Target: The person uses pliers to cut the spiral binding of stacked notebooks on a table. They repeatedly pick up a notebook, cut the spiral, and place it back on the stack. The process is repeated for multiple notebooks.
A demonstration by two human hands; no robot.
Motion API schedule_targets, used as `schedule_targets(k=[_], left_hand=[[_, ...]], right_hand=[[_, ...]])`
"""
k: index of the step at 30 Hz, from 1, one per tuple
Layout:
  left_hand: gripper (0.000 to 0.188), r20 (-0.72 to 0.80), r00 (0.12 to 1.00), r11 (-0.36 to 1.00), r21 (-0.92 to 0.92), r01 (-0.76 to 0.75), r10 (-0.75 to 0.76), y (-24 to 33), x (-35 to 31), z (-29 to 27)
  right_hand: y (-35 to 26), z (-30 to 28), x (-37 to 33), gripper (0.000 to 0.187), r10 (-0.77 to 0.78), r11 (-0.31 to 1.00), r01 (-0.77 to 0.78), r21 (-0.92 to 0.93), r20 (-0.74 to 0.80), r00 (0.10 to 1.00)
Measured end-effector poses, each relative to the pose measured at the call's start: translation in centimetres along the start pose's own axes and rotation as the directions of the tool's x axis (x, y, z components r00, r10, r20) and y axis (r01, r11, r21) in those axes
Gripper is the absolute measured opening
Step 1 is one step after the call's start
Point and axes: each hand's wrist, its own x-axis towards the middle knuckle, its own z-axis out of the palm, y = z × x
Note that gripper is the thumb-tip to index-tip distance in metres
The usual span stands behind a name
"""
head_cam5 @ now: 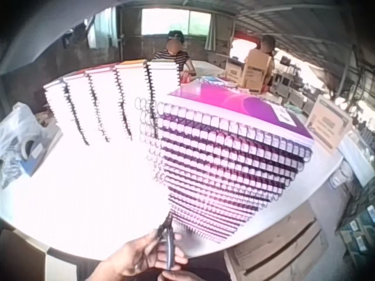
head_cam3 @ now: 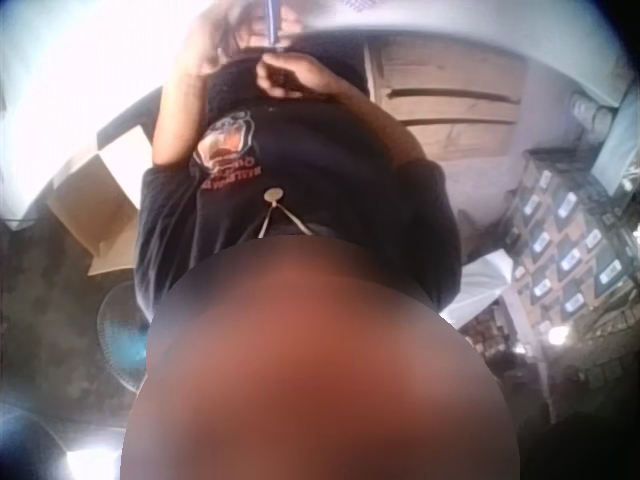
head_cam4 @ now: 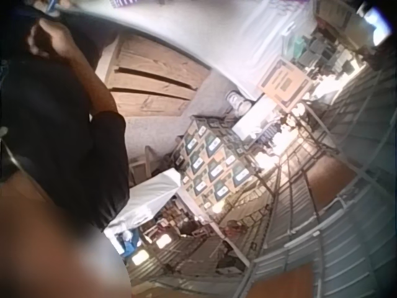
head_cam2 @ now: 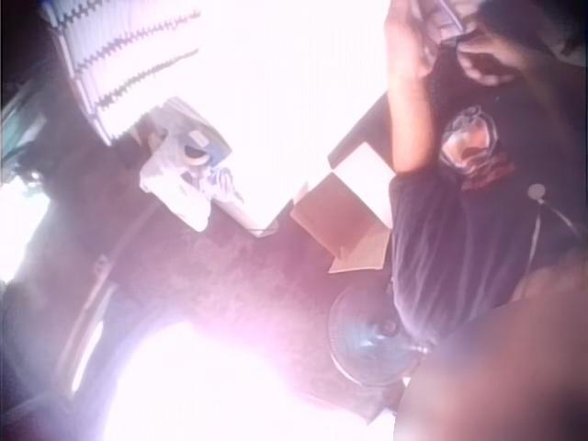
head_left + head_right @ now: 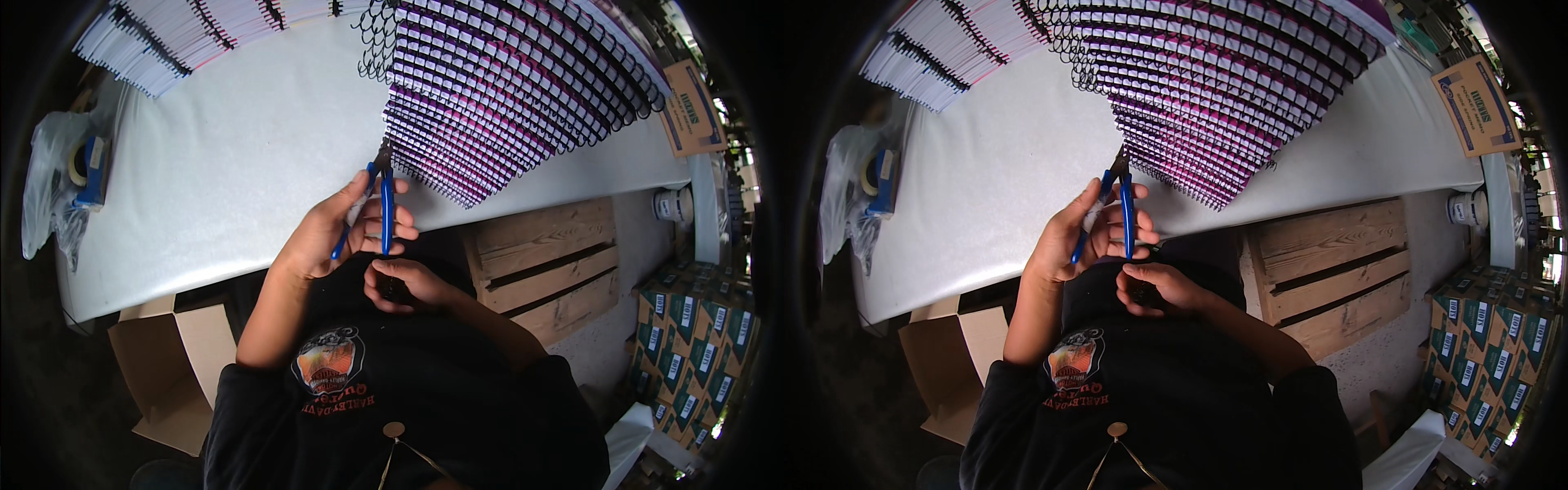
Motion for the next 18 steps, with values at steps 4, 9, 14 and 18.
schedule_targets(k=[4, 9, 14, 18], left_hand=[[0.065, 0.342, 0.939, 0.863, -0.487, 0.131, 0.051, -0.9, 1.0, -1.6], [0.064, 0.386, 0.920, 0.894, -0.433, 0.114, 0.070, -1.1, 0.6, -1.8], [0.057, 0.095, 0.993, 0.947, -0.308, 0.095, -0.068, 0.6, 0.1, 0.1], [0.043, -0.292, 0.861, 0.347, 0.926, 0.147, 0.415, 0.0, 0.0, 1.9]], right_hand=[[-0.1, -0.7, -0.2, 0.034, -0.012, 1.000, 0.010, 0.017, 0.102, 0.995], [0.1, -0.8, -0.5, 0.036, -0.080, 0.995, 0.069, 0.065, 0.187, 0.979], [0.3, -1.1, -0.3, 0.036, -0.049, 0.997, 0.037, 0.061, 0.213, 0.976], [0.2, -1.5, 0.0, 0.037, -0.021, 0.995, -0.001, 0.095, 0.227, 0.974]])
